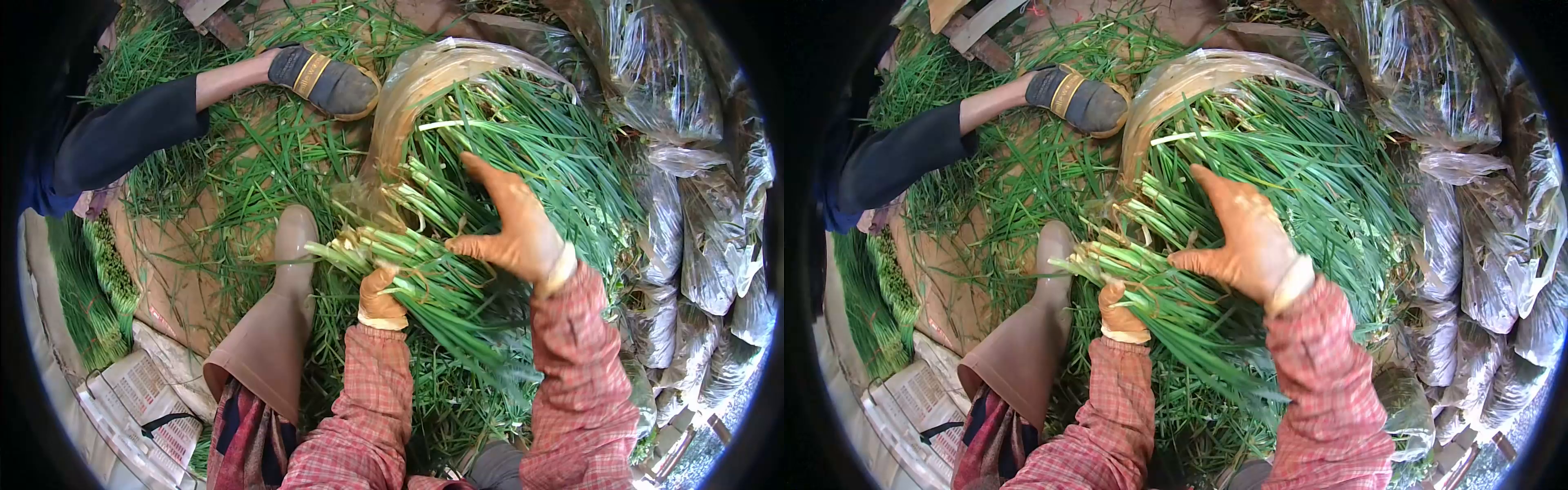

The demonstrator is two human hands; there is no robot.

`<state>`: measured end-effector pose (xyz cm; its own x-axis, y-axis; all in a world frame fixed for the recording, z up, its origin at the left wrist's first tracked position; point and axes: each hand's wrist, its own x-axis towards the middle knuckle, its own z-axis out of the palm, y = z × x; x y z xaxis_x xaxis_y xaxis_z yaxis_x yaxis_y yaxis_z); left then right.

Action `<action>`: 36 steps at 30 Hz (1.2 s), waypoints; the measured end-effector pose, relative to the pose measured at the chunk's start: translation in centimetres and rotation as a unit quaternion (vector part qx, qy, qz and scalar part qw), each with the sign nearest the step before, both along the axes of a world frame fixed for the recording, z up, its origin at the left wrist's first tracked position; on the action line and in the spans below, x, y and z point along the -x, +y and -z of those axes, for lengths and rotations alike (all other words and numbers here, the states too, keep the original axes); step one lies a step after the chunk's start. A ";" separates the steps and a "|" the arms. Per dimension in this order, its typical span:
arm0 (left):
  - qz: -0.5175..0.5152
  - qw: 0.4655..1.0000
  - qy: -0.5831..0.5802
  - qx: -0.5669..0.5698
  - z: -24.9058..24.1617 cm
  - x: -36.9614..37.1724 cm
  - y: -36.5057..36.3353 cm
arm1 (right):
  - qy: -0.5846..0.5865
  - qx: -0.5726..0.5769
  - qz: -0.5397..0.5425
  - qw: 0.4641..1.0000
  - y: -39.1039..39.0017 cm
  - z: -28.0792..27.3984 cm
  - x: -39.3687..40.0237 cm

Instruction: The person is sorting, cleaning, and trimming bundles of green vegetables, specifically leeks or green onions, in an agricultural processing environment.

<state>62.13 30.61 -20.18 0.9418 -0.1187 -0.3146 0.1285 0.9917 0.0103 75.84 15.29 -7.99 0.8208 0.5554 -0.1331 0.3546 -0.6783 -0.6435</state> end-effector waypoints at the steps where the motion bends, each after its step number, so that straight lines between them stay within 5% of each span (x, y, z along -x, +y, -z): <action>1: -0.001 1.000 -0.021 0.022 0.1 -0.2 0.0 | 0.069 -0.012 -0.010 0.997 0.2 0.8 -0.9; 5: -0.015 0.998 -0.051 0.028 0.7 -1.3 -0.3 | 0.274 -0.052 -0.043 0.959 1.1 3.7 -2.9; 11: -0.020 0.985 -0.049 -0.162 -1.0 -2.3 0.4 | 0.145 0.154 0.035 0.977 3.9 3.7 -1.8; 13: 0.025 0.964 -0.046 -0.262 -3.2 -2.5 0.7 | -0.002 0.239 0.004 0.971 4.9 4.7 -0.4; 16: 0.058 0.930 -0.097 -0.349 -4.6 -3.6 0.5 | -0.003 0.272 0.027 0.962 5.4 5.2 -0.2; 18: 0.010 0.943 -0.147 -0.299 -4.8 -3.8 -0.3 | -0.117 0.257 0.004 0.959 4.2 6.5 0.3; 21: -0.034 0.961 -0.112 -0.251 -6.0 -3.3 0.0 | -0.099 0.349 0.023 0.932 2.3 2.4 -2.7; 24: -0.130 0.951 -0.001 -0.279 -9.9 -1.5 5.7 | -0.163 0.245 0.010 0.956 -3.1 0.9 -6.6; 26: -0.168 0.918 -0.192 -0.303 -12.7 -2.5 10.8 | -0.129 0.283 0.061 0.948 -5.6 0.1 -7.3; 28: -0.144 0.870 -0.443 -0.161 -16.4 -5.1 14.2 | -0.194 0.280 0.175 0.924 -7.7 -2.0 -6.3; 31: -0.225 0.868 -0.290 -0.335 -25.1 -3.8 14.4 | -0.306 0.116 0.284 0.901 -11.0 -8.0 -2.6; 32: -0.289 0.819 -0.240 -0.433 -28.3 -3.8 12.5 | -0.186 -0.023 0.312 0.932 -10.6 -10.9 -0.1; 34: -0.220 0.720 -0.433 -0.496 -30.9 -5.1 13.4 | 0.105 -0.237 0.282 0.924 -8.4 -17.3 6.7; 36: -0.164 0.603 -0.551 -0.553 -34.5 -5.8 11.6 | 0.418 -0.414 0.157 0.793 -4.8 -18.9 13.0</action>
<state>67.94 42.24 14.30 0.5665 -0.1606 0.8083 -0.7626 0.2694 0.5880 62.84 10.51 10.94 0.7534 0.5216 -0.4005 -0.5339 0.1296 -0.8356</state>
